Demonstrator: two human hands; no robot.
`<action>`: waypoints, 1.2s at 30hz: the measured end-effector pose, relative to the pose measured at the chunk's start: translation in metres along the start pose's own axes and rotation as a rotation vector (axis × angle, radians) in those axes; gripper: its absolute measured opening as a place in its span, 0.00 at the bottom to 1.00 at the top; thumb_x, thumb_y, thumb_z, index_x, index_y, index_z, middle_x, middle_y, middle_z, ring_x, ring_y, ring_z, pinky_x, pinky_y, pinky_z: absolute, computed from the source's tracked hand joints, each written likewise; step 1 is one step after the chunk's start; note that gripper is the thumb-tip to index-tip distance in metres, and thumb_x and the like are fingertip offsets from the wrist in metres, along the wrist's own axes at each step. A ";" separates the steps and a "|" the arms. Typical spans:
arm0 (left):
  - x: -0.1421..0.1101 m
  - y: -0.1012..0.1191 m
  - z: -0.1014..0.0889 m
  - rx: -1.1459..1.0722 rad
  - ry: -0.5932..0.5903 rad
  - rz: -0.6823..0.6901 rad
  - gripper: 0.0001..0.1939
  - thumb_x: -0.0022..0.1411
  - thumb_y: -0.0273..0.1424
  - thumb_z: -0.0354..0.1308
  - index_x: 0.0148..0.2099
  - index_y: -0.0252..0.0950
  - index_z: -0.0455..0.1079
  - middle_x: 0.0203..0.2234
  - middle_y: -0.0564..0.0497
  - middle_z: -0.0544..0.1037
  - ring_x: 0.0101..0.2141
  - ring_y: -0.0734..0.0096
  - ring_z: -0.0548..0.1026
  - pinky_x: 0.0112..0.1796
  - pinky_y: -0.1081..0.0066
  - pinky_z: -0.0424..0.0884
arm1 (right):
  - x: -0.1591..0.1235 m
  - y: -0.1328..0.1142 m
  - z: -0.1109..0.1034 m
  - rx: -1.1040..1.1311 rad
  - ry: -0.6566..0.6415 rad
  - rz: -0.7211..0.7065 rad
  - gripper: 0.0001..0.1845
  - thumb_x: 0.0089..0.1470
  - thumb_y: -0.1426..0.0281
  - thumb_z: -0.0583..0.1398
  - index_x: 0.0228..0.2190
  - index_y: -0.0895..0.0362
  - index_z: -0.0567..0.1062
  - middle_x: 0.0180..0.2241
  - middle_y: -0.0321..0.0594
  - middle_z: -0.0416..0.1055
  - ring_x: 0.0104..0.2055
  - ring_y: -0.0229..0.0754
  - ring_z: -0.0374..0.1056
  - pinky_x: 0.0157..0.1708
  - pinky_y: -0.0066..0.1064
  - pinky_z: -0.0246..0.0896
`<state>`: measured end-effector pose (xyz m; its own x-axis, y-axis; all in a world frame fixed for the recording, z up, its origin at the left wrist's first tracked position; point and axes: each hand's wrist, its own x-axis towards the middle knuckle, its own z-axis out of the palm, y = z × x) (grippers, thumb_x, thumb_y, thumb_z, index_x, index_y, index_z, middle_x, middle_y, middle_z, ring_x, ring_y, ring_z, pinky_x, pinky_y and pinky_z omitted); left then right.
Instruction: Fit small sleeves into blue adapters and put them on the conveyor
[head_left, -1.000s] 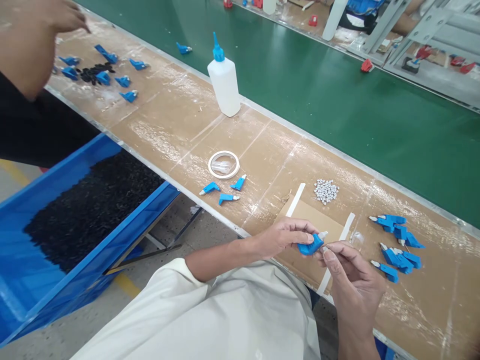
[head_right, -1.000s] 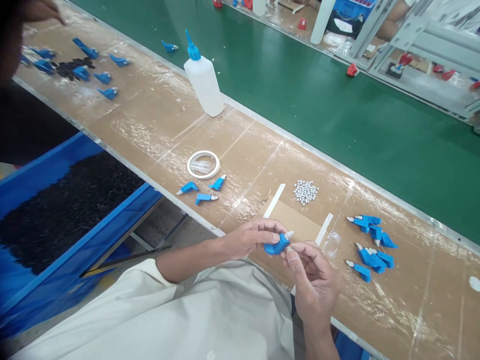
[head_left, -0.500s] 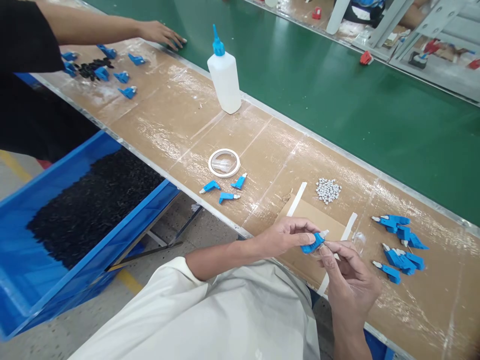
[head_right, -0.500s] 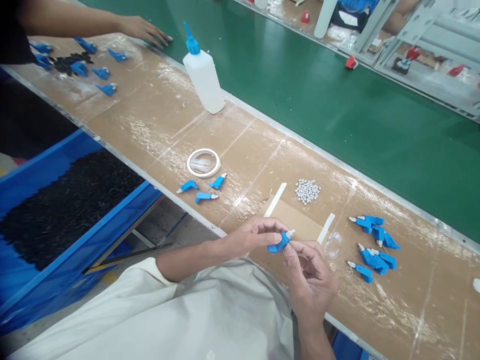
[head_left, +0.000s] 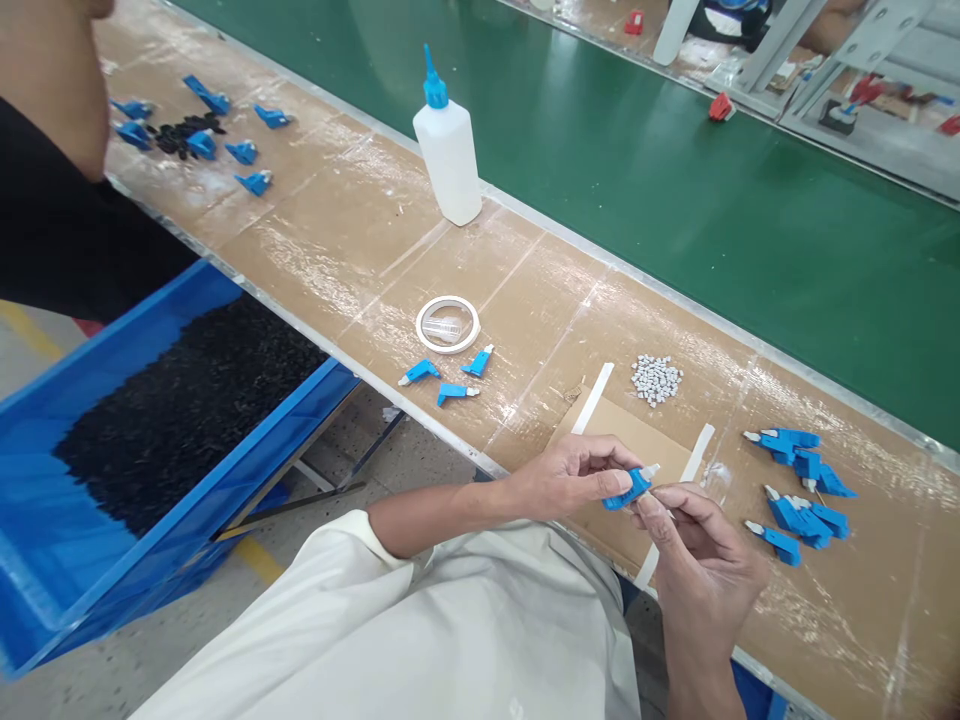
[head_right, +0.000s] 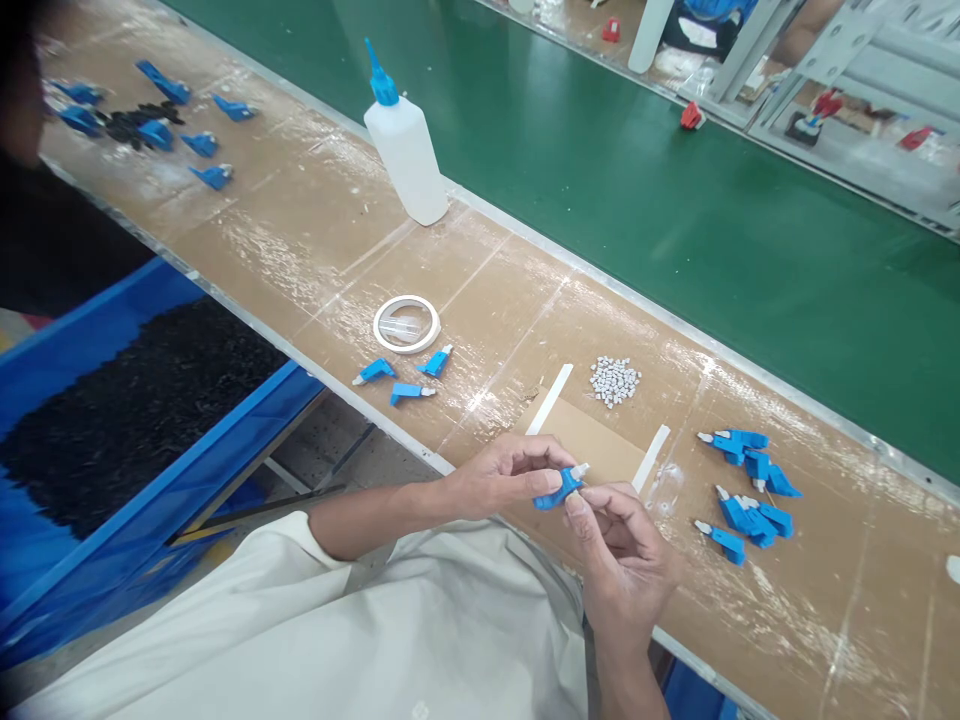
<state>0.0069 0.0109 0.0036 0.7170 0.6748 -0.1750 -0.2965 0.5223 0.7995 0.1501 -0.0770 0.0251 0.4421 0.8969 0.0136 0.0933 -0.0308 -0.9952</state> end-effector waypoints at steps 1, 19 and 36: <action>-0.001 0.000 0.001 -0.016 0.005 -0.007 0.25 0.53 0.51 0.69 0.40 0.32 0.77 0.30 0.49 0.76 0.30 0.74 0.72 0.36 0.72 0.68 | 0.000 0.000 0.000 0.002 0.001 0.002 0.03 0.51 0.70 0.70 0.30 0.54 0.81 0.27 0.37 0.73 0.27 0.38 0.70 0.26 0.30 0.68; 0.010 -0.005 0.033 -0.287 0.200 0.035 0.26 0.53 0.48 0.70 0.41 0.30 0.75 0.27 0.51 0.75 0.26 0.76 0.73 0.34 0.72 0.70 | 0.020 0.013 0.009 0.345 0.092 0.355 0.14 0.43 0.64 0.74 0.33 0.56 0.83 0.29 0.38 0.80 0.24 0.33 0.71 0.27 0.23 0.72; 0.016 0.016 0.005 -0.453 0.381 0.120 0.21 0.45 0.39 0.76 0.35 0.29 0.75 0.27 0.52 0.75 0.28 0.77 0.73 0.34 0.74 0.70 | 0.133 0.048 -0.025 0.123 0.222 0.209 0.23 0.49 0.47 0.64 0.33 0.55 0.79 0.40 0.42 0.81 0.50 0.48 0.77 0.59 0.47 0.67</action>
<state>0.0170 0.0276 0.0161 0.4103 0.8384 -0.3589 -0.6604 0.5445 0.5171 0.2361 0.0296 -0.0184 0.6254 0.7581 -0.1851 -0.1226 -0.1388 -0.9827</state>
